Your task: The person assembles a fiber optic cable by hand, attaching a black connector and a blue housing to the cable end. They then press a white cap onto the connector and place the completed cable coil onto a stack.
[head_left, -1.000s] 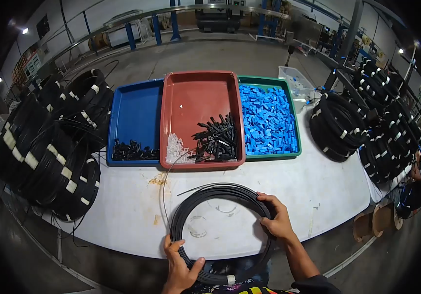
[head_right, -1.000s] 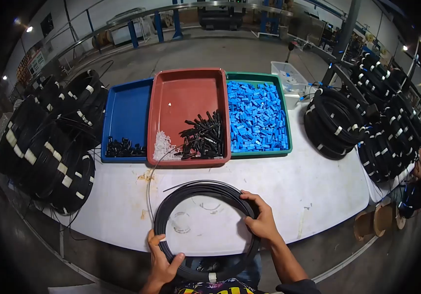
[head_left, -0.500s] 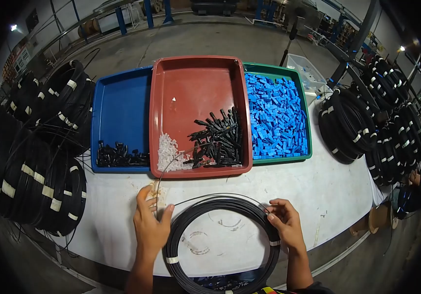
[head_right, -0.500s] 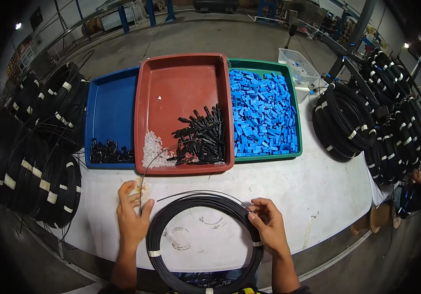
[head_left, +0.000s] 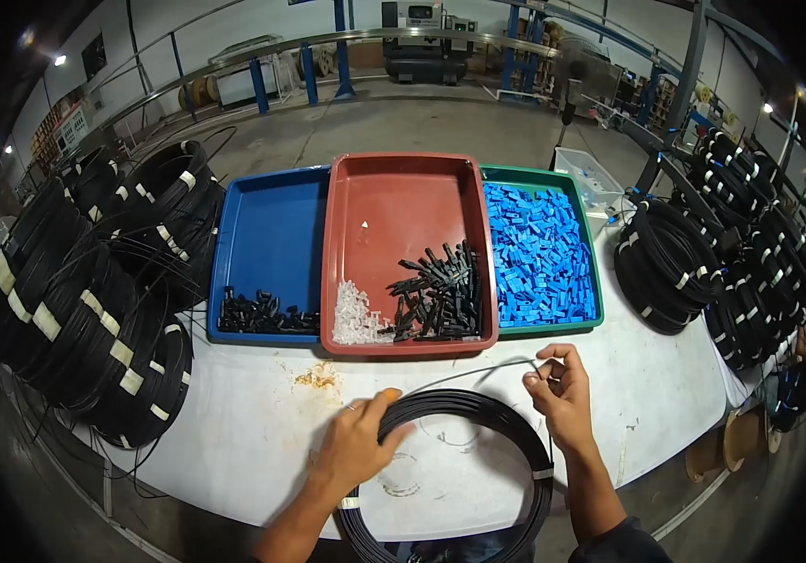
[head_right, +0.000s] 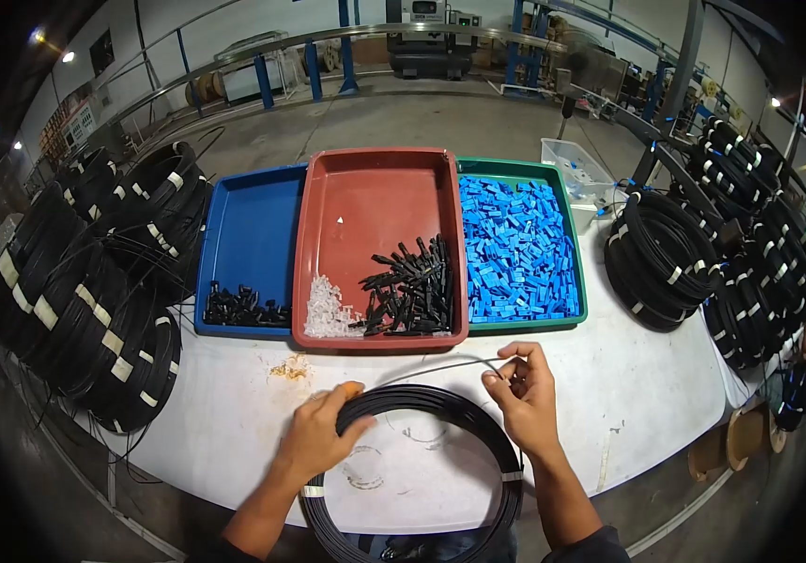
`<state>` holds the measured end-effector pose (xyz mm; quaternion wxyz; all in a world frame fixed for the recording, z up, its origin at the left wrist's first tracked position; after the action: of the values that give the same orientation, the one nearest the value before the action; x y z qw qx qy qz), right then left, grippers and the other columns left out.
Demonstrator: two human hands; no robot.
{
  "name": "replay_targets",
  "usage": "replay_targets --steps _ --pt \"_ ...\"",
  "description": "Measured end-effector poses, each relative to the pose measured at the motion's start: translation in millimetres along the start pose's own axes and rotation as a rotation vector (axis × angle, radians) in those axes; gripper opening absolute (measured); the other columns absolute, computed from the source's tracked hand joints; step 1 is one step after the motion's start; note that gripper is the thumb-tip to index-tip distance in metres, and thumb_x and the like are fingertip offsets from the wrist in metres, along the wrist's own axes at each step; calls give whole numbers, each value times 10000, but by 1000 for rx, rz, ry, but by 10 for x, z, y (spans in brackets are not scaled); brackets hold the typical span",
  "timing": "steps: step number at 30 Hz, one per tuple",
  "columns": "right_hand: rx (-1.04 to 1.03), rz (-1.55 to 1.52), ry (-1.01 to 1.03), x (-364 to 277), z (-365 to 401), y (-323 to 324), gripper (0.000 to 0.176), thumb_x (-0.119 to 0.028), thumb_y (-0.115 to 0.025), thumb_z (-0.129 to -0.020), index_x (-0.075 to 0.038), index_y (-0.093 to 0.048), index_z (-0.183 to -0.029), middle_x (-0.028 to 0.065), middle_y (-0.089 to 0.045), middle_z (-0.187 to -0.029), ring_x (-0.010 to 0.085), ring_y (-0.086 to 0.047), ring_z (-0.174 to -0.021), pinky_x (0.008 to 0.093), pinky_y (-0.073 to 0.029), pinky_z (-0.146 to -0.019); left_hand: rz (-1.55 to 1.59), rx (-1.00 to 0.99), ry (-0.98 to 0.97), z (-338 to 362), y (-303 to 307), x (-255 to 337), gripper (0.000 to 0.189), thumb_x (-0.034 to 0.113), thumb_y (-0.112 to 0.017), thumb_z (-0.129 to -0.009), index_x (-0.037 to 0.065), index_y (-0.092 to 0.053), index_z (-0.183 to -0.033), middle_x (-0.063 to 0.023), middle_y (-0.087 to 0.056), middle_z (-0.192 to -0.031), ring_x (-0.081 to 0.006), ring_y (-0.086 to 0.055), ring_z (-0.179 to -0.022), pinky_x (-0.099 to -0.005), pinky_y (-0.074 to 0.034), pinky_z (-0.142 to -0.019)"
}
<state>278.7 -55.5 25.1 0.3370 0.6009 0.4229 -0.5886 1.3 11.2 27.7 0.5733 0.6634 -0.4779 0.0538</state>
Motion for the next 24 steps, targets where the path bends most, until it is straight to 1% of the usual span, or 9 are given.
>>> replay_targets --steps 1,5,8,11,18,20,22,23,24 --pt "-15 -8 4 -86 -14 -64 232 7 -684 -948 -55 -544 -1123 -35 -529 -810 31 -460 -693 195 -367 -589 34 -133 44 12 -78 15 412 75 -784 -835 48 -631 -1217 -192 -731 -1006 -391 -713 -923 -430 -569 -810" --pt "-205 187 60 -91 -314 -319 206 -11 -699 -936 -45 -570 -1092 -24 -553 -841 38 -479 -725 210 -395 -644 49 -139 -39 1 -157 -87 531 76 -809 -800 62 -593 -1286 -197 -718 -1042 -402 -702 -950 -436 -559 -824" --pt "-364 298 15 -33 -564 -716 125 -20 -699 -936 -45 -601 -1008 -17 -584 -883 61 -524 -786 233 -433 -695 141 -261 45 -97 -278 -241 533 68 -815 -781 57 -588 -1263 -204 -710 -1044 -408 -690 -975 -443 -552 -846" --pt "-419 275 -94 113 -679 -1033 109 -23 -701 -936 -44 -609 -991 -15 -597 -876 66 -541 -803 236 -439 -706 202 -317 -141 -300 -419 -169 447 58 -825 -751 42 -602 -1137 -187 -702 -1019 -392 -686 -968 -451 -544 -848" --pt "-305 396 -117 371 -759 -985 34 -61 -681 -950 -45 -653 -938 -25 -630 -843 68 -563 -782 267 -465 -713 202 -548 -612 -609 -894 89 281 63 -797 -733 47 -642 -966 -140 -689 -1004 -359 -676 -976 -472 -531 -814" --pt "-273 386 -84 248 -760 -1011 57 -104 -679 -955 -62 -675 -916 -31 -630 -831 45 -547 -744 235 -441 -660 290 -490 -763 -696 -964 172 235 103 -785 -724 55 -675 -925 -150 -697 -901 -366 -690 -904 -491 -535 -774" --pt "-196 295 -176 215 -738 -997 78 -124 -674 -955 -77 -662 -895 -65 -571 -742 5 -447 -592 196 -324 -518 110 -621 -734 -791 -1080 268 204 182 -781 -713 57 -703 -853 -172 -689 -778 -391 -699 -831 -506 -547 -762" --pt "-173 228 -1 293 -780 -937 100 -142 -679 -958 -74 -644 -894 -76 -539 -732 9 -431 -588 202 -314 -516 83 -566 -761 -833 -1114 274 252 259 -793 -720 52 -717 -842 -177 -683 -737 -403 -700 -798 -512 -551 -759" --pt "-172 306 -23 269 -713 -903 112 -150 -681 -964 -65 -630 -912 -64 -536 -764 20 -457 -648 203 -344 -569 58 -517 -803 -824 -1133 281 315 335 -806 -727 47 -732 -830 -182 -677 -697 -414 -701 -765 -518 -555 -756"
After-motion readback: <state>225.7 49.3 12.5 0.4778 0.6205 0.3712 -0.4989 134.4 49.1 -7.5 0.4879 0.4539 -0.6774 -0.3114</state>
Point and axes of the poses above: each hand's wrist, its own z-axis away from the middle knuckle, its own y-axis out of the back of the hand, x = y × z, the point moved 8 cm from there along -z, towards the middle knuckle
